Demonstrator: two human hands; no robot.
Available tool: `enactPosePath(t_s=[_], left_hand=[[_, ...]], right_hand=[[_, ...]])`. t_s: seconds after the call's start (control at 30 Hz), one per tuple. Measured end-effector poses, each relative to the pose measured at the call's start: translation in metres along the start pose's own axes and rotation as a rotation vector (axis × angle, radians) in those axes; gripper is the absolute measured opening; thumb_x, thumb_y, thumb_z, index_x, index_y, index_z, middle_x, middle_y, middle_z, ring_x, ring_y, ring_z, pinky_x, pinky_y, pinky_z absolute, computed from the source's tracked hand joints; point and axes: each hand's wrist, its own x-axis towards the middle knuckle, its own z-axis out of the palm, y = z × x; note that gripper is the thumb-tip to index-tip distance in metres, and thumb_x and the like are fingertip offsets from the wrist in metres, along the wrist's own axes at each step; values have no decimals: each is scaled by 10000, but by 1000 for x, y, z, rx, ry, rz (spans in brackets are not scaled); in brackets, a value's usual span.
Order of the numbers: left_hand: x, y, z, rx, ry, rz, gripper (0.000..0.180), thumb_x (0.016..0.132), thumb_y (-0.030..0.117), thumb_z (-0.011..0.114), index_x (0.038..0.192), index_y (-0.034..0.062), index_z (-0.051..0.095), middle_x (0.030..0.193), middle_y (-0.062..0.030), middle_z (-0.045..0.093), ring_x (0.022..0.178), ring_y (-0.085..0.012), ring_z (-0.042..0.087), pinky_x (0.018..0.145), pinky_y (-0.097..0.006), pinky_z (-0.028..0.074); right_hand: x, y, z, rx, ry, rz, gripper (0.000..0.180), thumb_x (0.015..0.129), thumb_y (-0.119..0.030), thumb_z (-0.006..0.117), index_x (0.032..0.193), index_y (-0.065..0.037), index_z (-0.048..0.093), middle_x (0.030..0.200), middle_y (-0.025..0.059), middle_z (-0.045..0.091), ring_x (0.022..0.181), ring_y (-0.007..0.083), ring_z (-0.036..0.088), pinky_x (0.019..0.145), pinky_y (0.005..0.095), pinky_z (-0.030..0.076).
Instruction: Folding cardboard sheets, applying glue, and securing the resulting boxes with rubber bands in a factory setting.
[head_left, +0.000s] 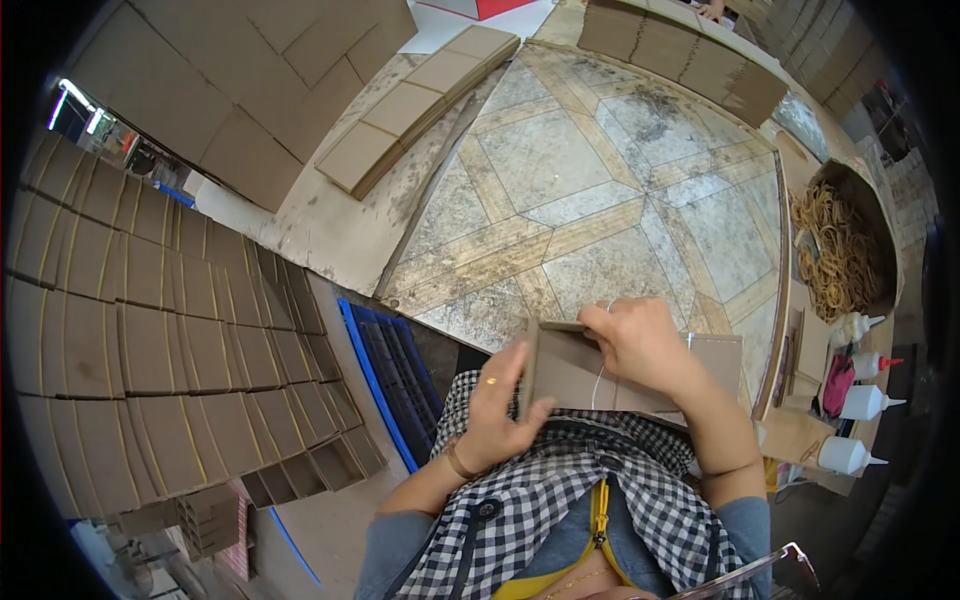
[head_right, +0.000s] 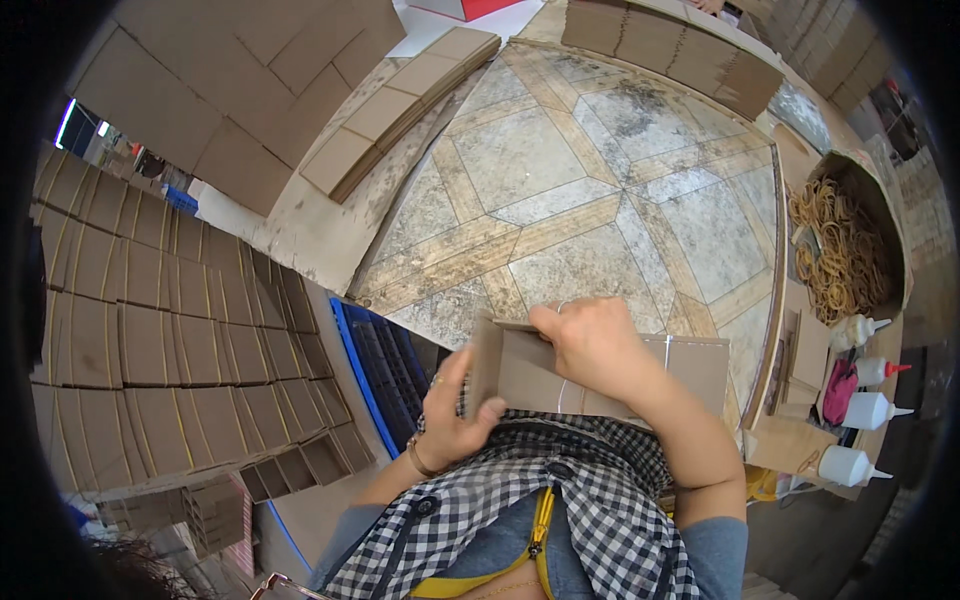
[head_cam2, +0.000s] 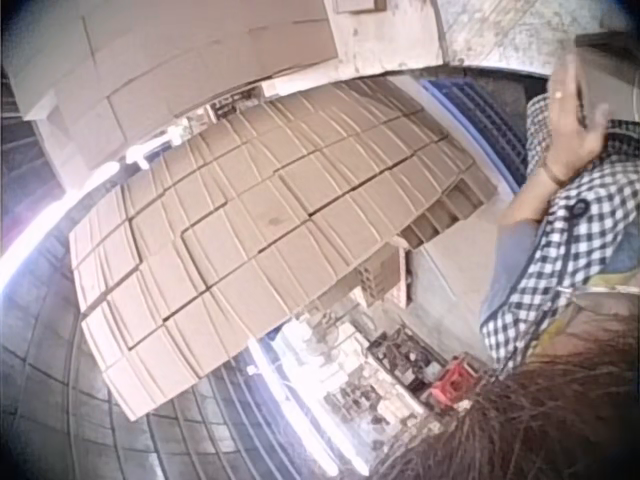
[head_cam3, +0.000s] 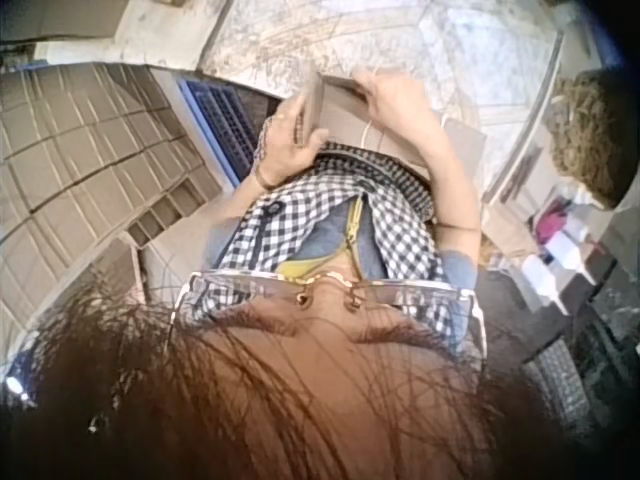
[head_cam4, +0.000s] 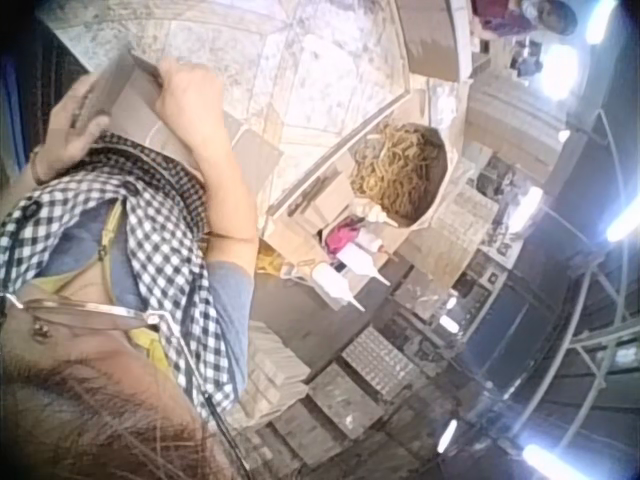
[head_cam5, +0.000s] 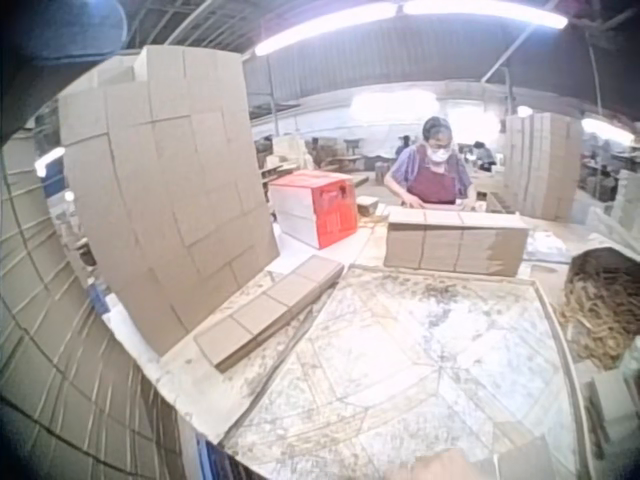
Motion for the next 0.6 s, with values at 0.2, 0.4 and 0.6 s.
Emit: enactPosePath(t_s=[0.2,0.4,0.6], left_hand=[[29,18,-16,-79,-76,39,857,771,302,725,1376,-112,281,1120,-258,570,1009,-354,585,900,-420,446],[42,19,-25,37,-123,47,789,784,212,664,1380,-124,271,1054,-241,604,932,-340,597,872,-406,444],[64,36,-27,201,-366,40,730,746,180,654,1364,-60,348,1009,-222,550,899,-364,548,831,-418,431]], right_hand=[[-1,2,2,-65,16,-22,121,706,-95,605,800,-87,530,612,98,590,591,292,609,515,418,452],[3,7,1,76,17,-4,152,712,-108,625,829,-85,532,621,95,604,603,300,620,528,436,452],[3,1,-1,144,352,-127,193,775,-145,627,933,-58,557,619,107,597,573,311,596,554,431,457]])
